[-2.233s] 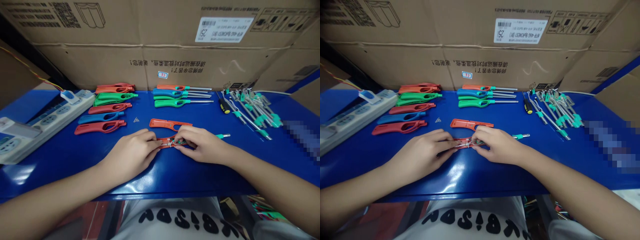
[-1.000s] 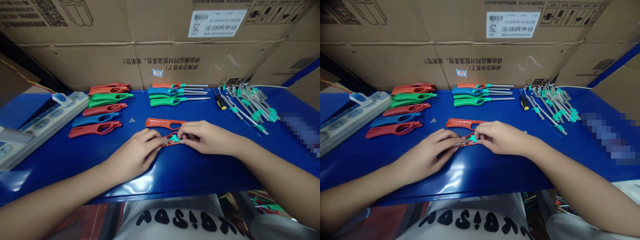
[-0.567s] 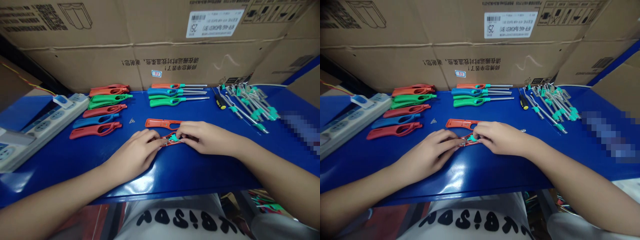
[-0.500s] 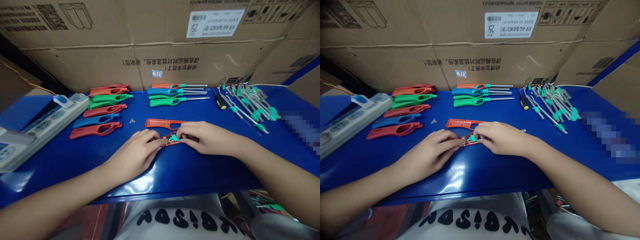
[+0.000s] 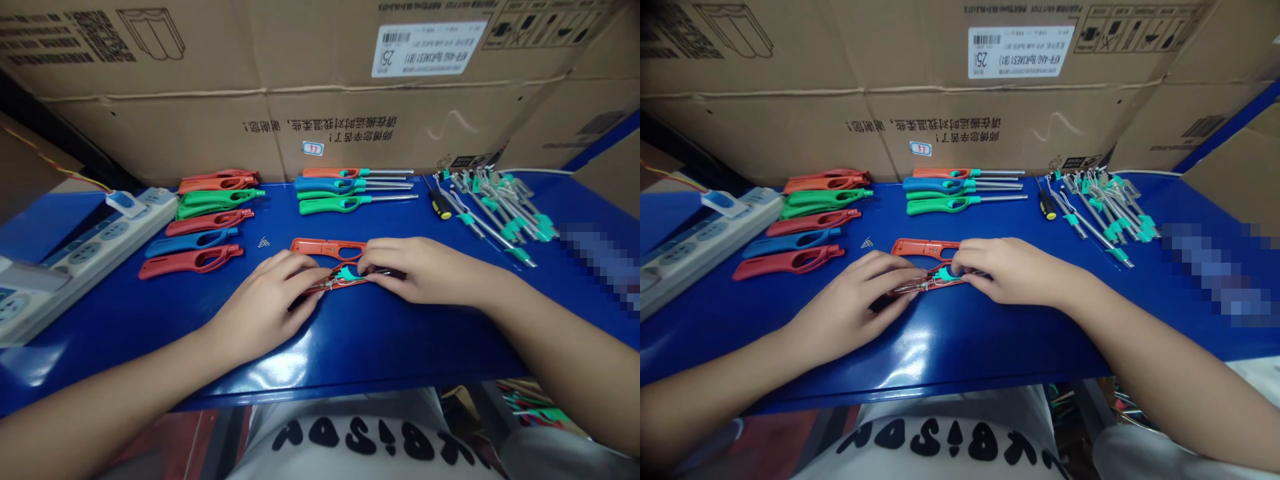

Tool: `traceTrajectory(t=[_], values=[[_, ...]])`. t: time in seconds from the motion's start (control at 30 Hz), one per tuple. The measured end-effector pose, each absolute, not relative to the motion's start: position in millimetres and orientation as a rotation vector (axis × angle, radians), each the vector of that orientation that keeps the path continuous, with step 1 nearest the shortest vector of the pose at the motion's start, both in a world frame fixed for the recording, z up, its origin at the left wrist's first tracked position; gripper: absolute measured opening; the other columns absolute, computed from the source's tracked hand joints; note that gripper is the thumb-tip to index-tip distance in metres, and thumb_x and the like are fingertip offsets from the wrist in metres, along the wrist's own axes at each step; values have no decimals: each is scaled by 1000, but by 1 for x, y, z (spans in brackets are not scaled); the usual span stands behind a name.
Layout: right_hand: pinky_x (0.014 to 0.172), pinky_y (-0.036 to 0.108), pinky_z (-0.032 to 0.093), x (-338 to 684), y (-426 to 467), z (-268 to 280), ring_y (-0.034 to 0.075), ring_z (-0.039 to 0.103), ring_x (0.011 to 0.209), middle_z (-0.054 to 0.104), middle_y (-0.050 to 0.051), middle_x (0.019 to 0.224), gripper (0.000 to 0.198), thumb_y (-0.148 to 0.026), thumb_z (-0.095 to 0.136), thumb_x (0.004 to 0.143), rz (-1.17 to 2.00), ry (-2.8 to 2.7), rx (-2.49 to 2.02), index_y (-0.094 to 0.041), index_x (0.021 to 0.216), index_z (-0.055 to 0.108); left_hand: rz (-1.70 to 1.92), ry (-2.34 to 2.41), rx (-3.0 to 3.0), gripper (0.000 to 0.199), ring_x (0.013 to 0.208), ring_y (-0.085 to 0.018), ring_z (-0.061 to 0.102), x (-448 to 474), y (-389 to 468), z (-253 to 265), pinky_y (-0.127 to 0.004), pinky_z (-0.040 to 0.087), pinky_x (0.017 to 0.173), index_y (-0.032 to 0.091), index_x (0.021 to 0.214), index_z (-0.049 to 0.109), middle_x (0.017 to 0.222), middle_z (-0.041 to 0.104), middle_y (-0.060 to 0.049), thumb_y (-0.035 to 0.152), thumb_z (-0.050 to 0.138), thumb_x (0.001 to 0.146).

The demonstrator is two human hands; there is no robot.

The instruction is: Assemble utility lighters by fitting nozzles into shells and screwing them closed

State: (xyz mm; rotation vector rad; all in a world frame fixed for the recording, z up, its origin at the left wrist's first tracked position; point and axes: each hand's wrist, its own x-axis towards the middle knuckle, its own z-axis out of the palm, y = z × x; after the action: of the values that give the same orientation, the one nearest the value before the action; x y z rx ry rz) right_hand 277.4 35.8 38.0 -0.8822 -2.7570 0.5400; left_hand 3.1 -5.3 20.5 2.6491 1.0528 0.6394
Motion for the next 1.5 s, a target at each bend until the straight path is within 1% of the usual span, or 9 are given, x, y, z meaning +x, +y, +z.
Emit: traceTrajectory(t=[0.2, 0.4, 0.53, 0.7, 0.9, 1.03, 1.13, 1.27, 1.5], values=[[65, 26, 41, 283, 41, 39, 15, 60, 78, 65, 3, 97, 9, -19, 59, 92, 550, -2747, -927, -21, 95, 67, 578, 945, 2721, 30, 122, -25, 57, 3, -5, 17, -43, 48, 103, 21, 128, 62, 128, 63, -10, 17, 52, 100], [70, 28, 44, 280, 39, 34, 17, 62, 84, 66, 4, 100, 9, -19, 58, 93, 556, -2749, -945, -21, 96, 67, 510, 928, 2732, 37, 125, -24, 56, 0, -4, 11, -43, 50, 105, 23, 136, 57, 135, 60, -10, 15, 49, 101], [69, 28, 45, 281, 40, 39, 17, 63, 82, 66, 5, 98, 13, -21, 54, 96, 503, -2713, -968, -20, 98, 67, 535, 924, 2730, 38, 126, -24, 56, 0, -3, 10, -42, 51, 104, 22, 137, 56, 135, 59, -10, 12, 46, 101], [78, 33, 49, 288, 50, 37, 22, 64, 94, 66, 8, 107, 23, -17, 50, 96, 191, -2585, -1077, -20, 110, 68, 595, 966, 2670, 34, 122, -24, 59, 2, -2, 10, -41, 52, 103, 20, 134, 59, 131, 62, -10, 16, 49, 101], [96, 43, 48, 290, 62, 18, 26, 57, 111, 59, 12, 121, 37, -9, 44, 95, 297, -2665, -858, -21, 119, 70, 616, 962, 2595, 32, 121, -21, 60, 0, 4, 10, -38, 52, 105, 18, 133, 58, 128, 65, -10, 17, 48, 103], [99, 48, 45, 286, 59, 15, 27, 56, 114, 59, 12, 125, 35, -14, 44, 98, 345, -2651, -909, -23, 122, 68, 629, 959, 2578, 30, 118, -21, 62, 0, 9, 11, -40, 54, 102, 19, 129, 60, 125, 67, -9, 16, 47, 102], [102, 48, 44, 286, 56, 21, 28, 55, 117, 59, 12, 125, 29, -24, 53, 98, 411, -2616, -912, -23, 125, 65, 641, 959, 2575, 30, 115, -21, 64, -1, 12, 12, -40, 56, 101, 19, 128, 60, 124, 67, -9, 16, 48, 101], [104, 50, 42, 288, 55, 27, 28, 54, 119, 58, 11, 128, 34, -35, 60, 96, 451, -2655, -905, -25, 128, 63, 644, 936, 2578, 31, 116, -21, 65, -3, 14, 12, -40, 56, 101, 20, 128, 61, 124, 68, -9, 15, 49, 100], [103, 50, 42, 286, 56, 22, 29, 53, 119, 57, 11, 132, 35, -33, 63, 94, 475, -2659, -963, -25, 128, 62, 658, 940, 2545, 30, 112, -21, 67, -3, 15, 13, -38, 57, 98, 20, 127, 62, 121, 69, -8, 16, 52, 100]])
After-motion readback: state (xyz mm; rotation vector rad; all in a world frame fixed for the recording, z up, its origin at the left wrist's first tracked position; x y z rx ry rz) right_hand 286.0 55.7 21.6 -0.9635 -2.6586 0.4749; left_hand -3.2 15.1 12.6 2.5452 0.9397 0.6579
